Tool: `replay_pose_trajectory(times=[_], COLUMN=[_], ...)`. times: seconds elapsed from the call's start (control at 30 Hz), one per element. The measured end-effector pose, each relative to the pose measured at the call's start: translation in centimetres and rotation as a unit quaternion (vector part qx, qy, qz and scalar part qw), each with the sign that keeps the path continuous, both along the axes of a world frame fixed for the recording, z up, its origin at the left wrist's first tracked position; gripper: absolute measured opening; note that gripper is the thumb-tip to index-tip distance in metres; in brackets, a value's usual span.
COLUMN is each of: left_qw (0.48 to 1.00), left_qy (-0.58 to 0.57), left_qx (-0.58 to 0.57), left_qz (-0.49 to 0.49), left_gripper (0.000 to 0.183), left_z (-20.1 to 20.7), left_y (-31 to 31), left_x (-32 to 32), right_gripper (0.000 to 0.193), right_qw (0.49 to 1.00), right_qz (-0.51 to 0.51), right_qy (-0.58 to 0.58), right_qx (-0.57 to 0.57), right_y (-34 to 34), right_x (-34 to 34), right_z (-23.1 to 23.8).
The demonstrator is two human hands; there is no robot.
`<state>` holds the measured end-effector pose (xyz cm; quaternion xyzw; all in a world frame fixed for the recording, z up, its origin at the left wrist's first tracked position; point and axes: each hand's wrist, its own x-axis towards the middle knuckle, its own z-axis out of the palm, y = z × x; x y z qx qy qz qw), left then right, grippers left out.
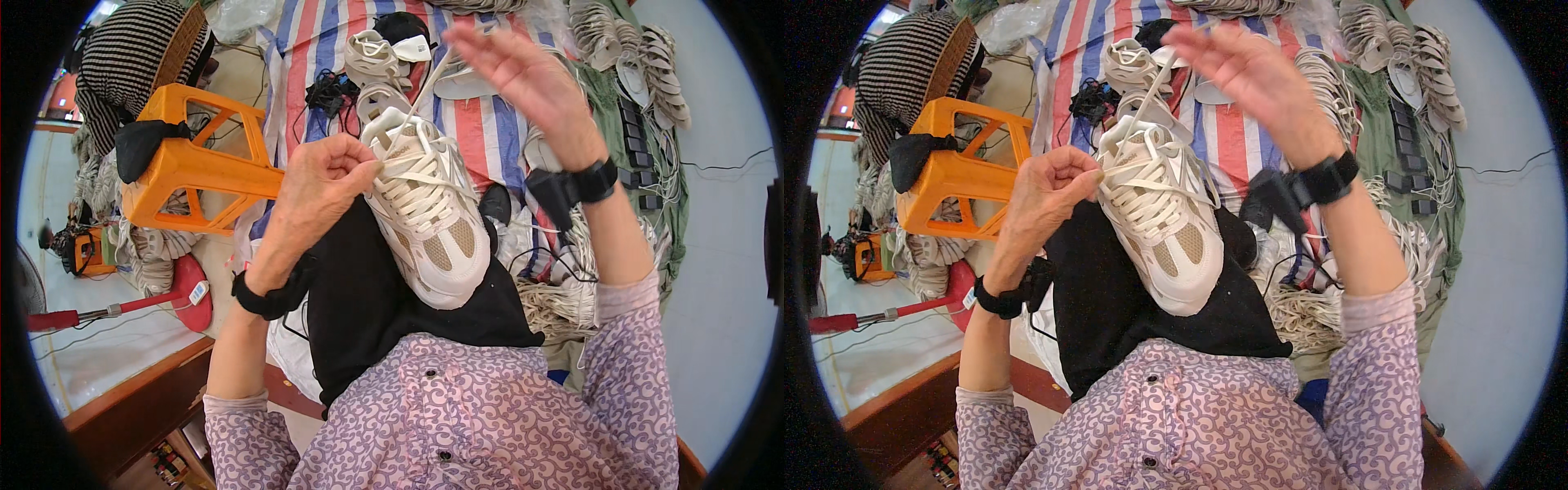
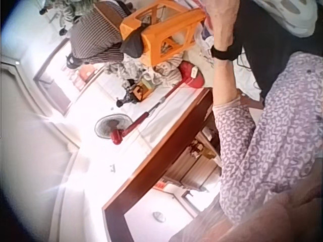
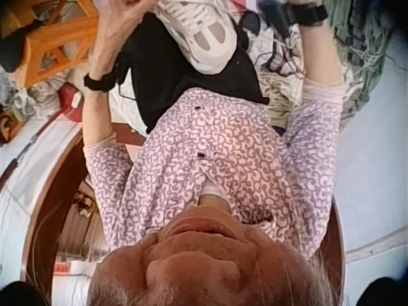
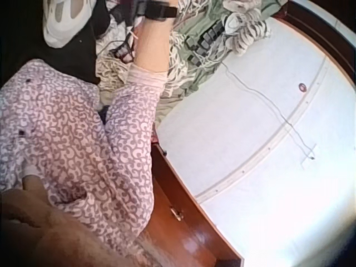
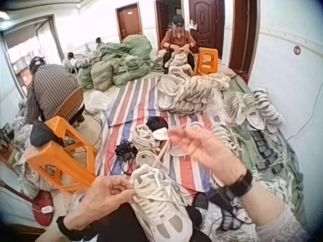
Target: Lacing a beige and white athletic shoe in a manufacturing or assembly setting.
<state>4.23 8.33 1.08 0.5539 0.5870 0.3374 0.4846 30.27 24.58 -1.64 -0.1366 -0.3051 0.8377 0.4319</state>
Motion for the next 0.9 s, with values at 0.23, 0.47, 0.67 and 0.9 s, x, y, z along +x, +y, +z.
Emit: replay_pose_trajectory(times=[0.23, 0.47, 0.67, 0.9], left_qw=[0.999, 0.947, 0.972, 0.982], left_qy=[-0.005, 0.213, 0.166, 0.139], left_qx=[-0.04, 0.232, 0.152, 0.062], left_qz=[0.005, -0.062, -0.066, -0.113], left_gripper=[0.016, 0.013, 0.017, 0.021], left_z=[0.1, -1.2, -2.7, -3.5], left_y=[-0.3, 1.8, 4.0, 5.0], left_x=[0.0, 1.2, 2.3, 1.9], right_gripper=[0.024, 0.02, 0.012, 0.009], right_qw=[0.994, 0.908, 0.895, 0.922], right_qz=[-0.025, -0.032, -0.023, -0.075], right_qy=[-0.09, -0.357, -0.397, -0.353], right_qx=[0.049, 0.217, 0.202, 0.136], right_y=[4.6, -5.2, -9.1, -10.0], right_x=[2.2, -0.8, -1.4, -3.3], right_z=[1.6, -1.4, -3.7, -5.5])
